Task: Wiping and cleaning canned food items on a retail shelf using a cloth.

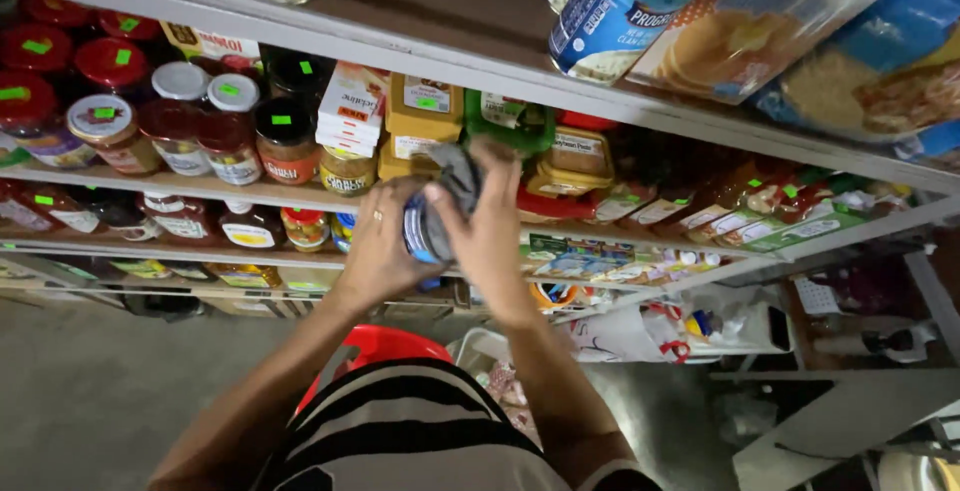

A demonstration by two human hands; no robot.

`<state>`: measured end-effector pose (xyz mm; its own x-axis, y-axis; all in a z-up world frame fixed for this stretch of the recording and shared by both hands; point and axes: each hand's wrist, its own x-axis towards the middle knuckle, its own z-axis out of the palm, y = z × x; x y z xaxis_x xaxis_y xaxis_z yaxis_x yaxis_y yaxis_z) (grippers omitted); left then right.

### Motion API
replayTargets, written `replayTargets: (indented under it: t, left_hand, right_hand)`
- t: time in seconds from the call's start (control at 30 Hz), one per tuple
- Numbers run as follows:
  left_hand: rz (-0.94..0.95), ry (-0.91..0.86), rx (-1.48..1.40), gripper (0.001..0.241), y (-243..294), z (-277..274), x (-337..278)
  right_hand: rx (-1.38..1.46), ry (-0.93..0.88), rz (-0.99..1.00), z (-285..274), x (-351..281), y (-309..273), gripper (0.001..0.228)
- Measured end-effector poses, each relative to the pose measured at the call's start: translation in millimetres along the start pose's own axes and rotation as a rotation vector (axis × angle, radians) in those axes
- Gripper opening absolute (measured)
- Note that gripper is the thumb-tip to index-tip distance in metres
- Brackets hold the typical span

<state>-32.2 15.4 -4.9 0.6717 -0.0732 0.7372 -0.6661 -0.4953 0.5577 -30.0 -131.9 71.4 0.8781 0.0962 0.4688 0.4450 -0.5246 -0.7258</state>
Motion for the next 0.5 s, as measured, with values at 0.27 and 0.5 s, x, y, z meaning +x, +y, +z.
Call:
replayTargets:
  t: [0.27, 0.5]
  left_hand:
    - [-0.024, 0.012, 0.082, 0.104, -10.4, -17.3, 9.6]
    - [-0.059, -0.011, 0.098, 0.107, -24.0, -5.5, 2.5]
  right_hand:
    - [-0.113, -0.031, -0.422, 8.3, -26.2, 96.0, 0.030]
    - [-0.257, -0.089, -0.571, -14.5, -18.6, 30.2, 0.033]
